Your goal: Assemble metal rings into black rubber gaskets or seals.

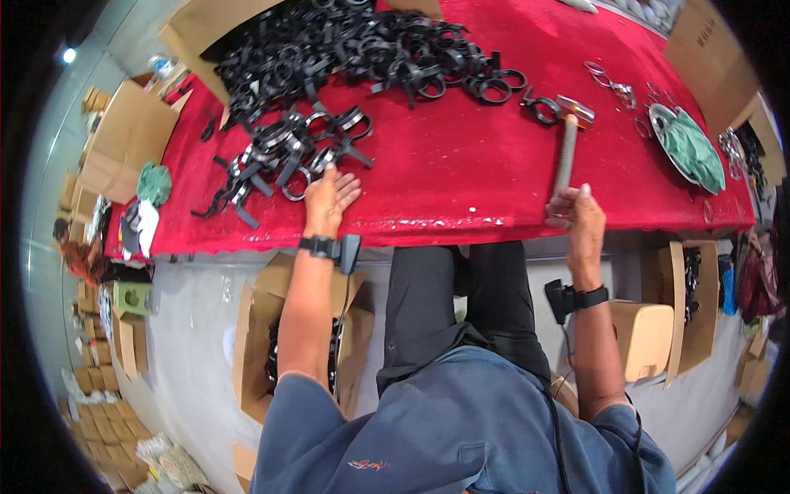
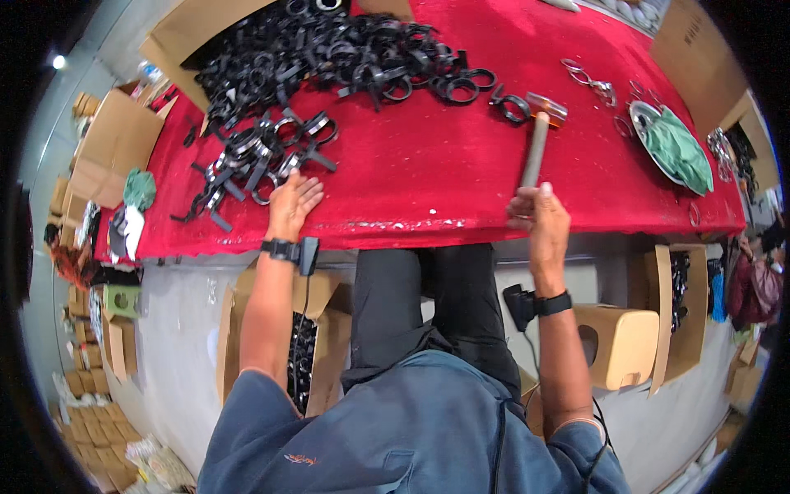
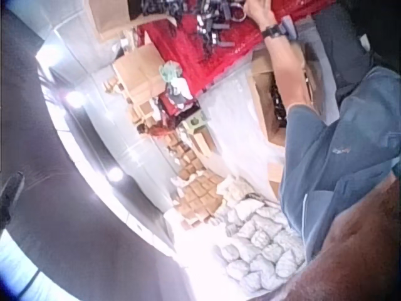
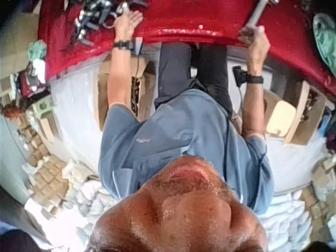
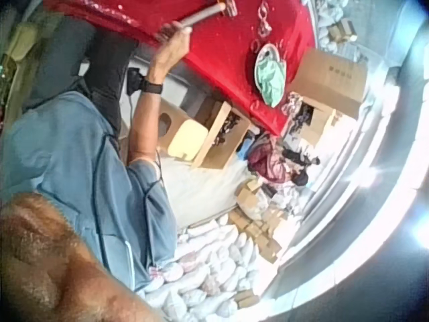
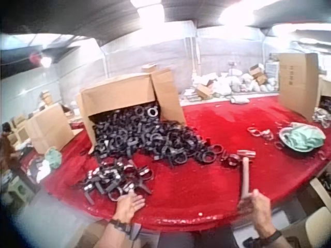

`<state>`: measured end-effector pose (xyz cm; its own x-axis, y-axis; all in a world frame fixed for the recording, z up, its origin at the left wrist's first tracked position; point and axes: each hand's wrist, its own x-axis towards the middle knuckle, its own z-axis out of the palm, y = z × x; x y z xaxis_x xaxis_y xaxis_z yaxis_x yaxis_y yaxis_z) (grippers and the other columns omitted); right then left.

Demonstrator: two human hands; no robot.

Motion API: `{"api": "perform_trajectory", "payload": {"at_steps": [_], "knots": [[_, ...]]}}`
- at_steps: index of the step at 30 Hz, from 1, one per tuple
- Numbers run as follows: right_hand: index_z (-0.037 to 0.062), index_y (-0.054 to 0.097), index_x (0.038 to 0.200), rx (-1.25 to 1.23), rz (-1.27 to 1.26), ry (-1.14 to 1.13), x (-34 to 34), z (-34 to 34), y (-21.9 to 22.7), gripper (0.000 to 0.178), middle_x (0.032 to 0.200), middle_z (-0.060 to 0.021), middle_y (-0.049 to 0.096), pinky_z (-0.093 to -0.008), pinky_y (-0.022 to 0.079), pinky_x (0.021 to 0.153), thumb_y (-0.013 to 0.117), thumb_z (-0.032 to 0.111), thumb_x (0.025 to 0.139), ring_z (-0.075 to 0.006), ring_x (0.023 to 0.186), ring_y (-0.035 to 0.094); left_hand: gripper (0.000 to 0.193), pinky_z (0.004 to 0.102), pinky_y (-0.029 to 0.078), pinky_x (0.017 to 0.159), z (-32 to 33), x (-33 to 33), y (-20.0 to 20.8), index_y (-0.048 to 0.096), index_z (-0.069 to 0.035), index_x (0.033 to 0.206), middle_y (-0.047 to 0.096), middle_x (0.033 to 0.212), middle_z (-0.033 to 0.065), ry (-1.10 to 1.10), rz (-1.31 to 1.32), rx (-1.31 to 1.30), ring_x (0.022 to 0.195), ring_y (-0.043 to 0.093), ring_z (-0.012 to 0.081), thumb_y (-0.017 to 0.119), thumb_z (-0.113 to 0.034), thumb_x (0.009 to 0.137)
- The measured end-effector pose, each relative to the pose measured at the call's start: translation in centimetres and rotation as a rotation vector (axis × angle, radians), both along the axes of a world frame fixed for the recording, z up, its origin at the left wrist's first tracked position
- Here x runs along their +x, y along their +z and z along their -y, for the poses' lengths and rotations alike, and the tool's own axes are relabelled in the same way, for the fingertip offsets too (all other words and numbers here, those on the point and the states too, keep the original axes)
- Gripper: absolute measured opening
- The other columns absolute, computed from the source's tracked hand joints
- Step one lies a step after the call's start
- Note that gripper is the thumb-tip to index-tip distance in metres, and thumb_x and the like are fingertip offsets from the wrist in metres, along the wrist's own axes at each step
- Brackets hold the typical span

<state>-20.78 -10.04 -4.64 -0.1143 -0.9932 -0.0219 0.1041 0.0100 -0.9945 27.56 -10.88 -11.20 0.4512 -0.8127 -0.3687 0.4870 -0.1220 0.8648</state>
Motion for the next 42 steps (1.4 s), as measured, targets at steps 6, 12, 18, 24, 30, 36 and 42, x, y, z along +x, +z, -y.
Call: {"api": "perform_trajectory", "payload": {"at_steps": [6,12,18,24,30,36,42], "knots": [[-0.0007,0.073,0.113,-0.033,-0.294,-0.319,-15.1,6.8,-1.6,0.038,0.093,-0.0083,0.075,-0.0344,0.060,0.077,0.062,0.036,0.111,-0.0184,0.086,0.073,0.037,0.0296,0.059,0.054,-0.8,-5.1,3.1,0.064,0.002,0.114,0.069,0.085,0.0079,-0.129,0.512,0.124,0.065,0.069,0.0151,0.070,-0.035,0.107],[0.0031,0.073,0.121,-0.338,-1.232,-0.462,-23.8,19.5,-1.5,0.033,0.116,-0.0196,0.077,-0.0457,0.058,0.094,0.077,0.020,0.093,-0.0397,0.106,0.074,0.028,0.0332,0.058,0.066,5.0,-14.7,8.2,0.072,0.002,0.114,0.074,0.093,0.0122,-0.400,1.096,-0.169,0.073,0.072,0.0212,0.074,-0.023,0.101],[0.0018,0.068,0.104,-0.294,-1.638,-0.246,-26.7,27.6,-2.3,0.016,0.109,-0.0223,0.074,-0.0535,0.058,0.090,0.062,0.006,0.090,-0.0418,0.110,0.070,0.029,0.0456,0.058,0.088,17.7,-22.1,8.4,0.073,0.000,0.119,0.073,0.110,0.0206,-0.510,1.570,-0.534,0.099,0.072,0.0398,0.075,-0.014,0.093],[0.0054,0.061,0.103,-0.395,-1.693,-0.222,-24.9,25.5,-3.9,0.018,0.098,-0.0191,0.068,-0.0554,0.056,0.082,0.068,0.006,0.086,-0.0419,0.094,0.066,0.039,0.0494,0.056,0.091,24.1,-25.1,4.6,0.071,-0.003,0.127,0.070,0.114,0.0210,-0.561,1.775,-0.384,0.107,0.069,0.0407,0.078,-0.021,0.092],[0.0012,0.065,0.113,0.038,-0.550,0.099,-22.7,18.4,0.3,0.014,0.099,-0.0085,0.073,-0.0373,0.058,0.075,0.065,0.011,0.103,-0.0215,0.087,0.071,0.019,0.0501,0.057,0.083,24.1,-25.7,4.3,0.079,-0.006,0.095,0.070,0.097,0.0162,-0.561,1.836,-0.432,0.095,0.070,0.0385,0.079,-0.025,0.092],[0.0016,0.068,0.136,0.331,-0.310,0.232,-21.8,14.6,2.0,0.034,0.115,-0.0060,0.072,-0.0305,0.057,0.082,0.067,0.016,0.105,-0.0130,0.099,0.068,0.018,0.0468,0.056,0.085,15.2,-23.6,8.8,0.079,-0.005,0.095,0.069,0.097,0.0135,-0.796,1.883,-0.549,0.099,0.069,0.0348,0.081,-0.021,0.087],[-0.0001,0.064,0.144,-0.136,-1.237,0.164,-19.3,12.7,1.1,0.054,0.136,-0.0256,0.066,-0.0458,0.052,0.109,0.077,0.021,0.096,-0.0419,0.126,0.065,0.020,0.0450,0.056,0.087,6.9,-19.0,8.6,0.080,-0.004,0.097,0.069,0.100,0.0114,-0.819,1.787,-0.470,0.099,0.069,0.0324,0.083,-0.020,0.085]]}}
